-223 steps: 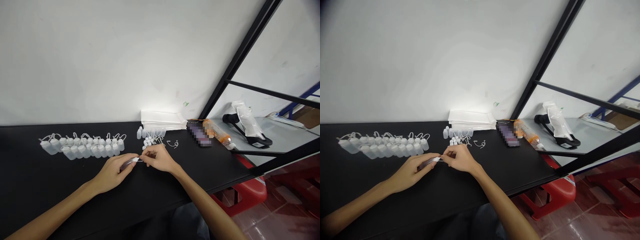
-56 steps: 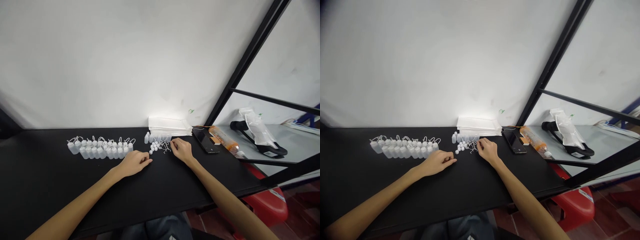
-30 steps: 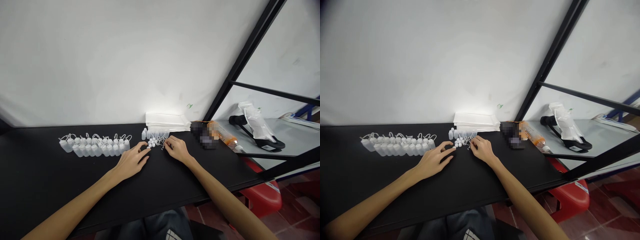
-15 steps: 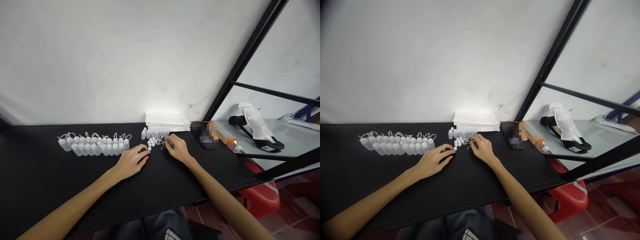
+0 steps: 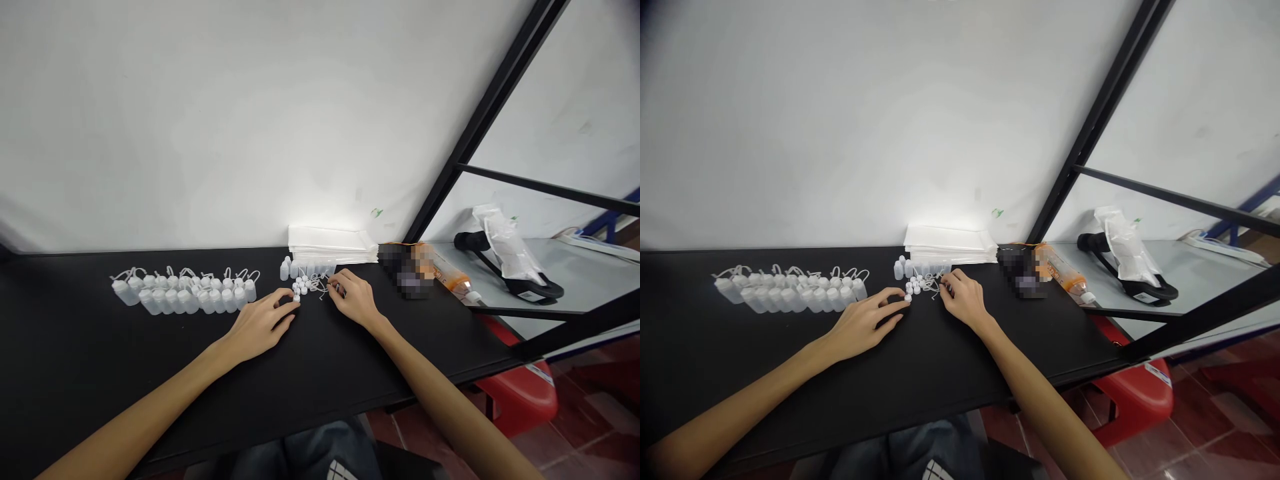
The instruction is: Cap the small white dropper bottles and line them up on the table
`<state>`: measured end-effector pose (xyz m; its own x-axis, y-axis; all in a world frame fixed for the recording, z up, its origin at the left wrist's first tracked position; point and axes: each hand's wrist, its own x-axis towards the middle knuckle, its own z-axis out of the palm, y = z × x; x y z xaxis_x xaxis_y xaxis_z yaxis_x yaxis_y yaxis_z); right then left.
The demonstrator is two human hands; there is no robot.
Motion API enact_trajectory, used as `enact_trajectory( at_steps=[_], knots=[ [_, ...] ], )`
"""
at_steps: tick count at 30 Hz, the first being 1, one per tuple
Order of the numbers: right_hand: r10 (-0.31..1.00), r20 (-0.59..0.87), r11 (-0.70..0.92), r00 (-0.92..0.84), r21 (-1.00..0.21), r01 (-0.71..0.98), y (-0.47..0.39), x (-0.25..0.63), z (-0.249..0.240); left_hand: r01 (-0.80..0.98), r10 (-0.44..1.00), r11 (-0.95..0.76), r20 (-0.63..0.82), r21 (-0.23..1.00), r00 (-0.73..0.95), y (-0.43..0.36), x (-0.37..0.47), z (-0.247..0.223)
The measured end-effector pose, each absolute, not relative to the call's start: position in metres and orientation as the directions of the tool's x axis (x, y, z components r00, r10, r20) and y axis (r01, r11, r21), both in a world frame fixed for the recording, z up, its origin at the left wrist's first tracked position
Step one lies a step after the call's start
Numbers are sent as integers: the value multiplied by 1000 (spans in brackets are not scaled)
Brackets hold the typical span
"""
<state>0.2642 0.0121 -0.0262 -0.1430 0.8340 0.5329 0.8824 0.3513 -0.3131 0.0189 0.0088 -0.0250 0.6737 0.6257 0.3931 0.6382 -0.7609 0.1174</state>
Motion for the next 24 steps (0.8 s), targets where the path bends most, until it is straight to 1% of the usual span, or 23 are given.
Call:
enact_trajectory(
  at_steps=[6, 10, 16, 24],
  knots=[
    [869, 457, 343, -189, -283, 896, 13, 264, -27, 649, 634, -754, 376, 103, 676, 8, 19, -25],
    [870, 451, 352, -202, -278, 894, 11, 264, -26, 639, 614, -766, 384, 77, 690, 8, 19, -26],
    [884, 415, 347, -213, -280, 895, 10, 263, -26, 605, 580, -792, 402, 75, 709, 10, 19, -28],
    [890, 390, 357, -238, -269, 895, 10, 262, -26, 632, 611, -769, 392, 91, 688, 9, 21, -28]
  ],
)
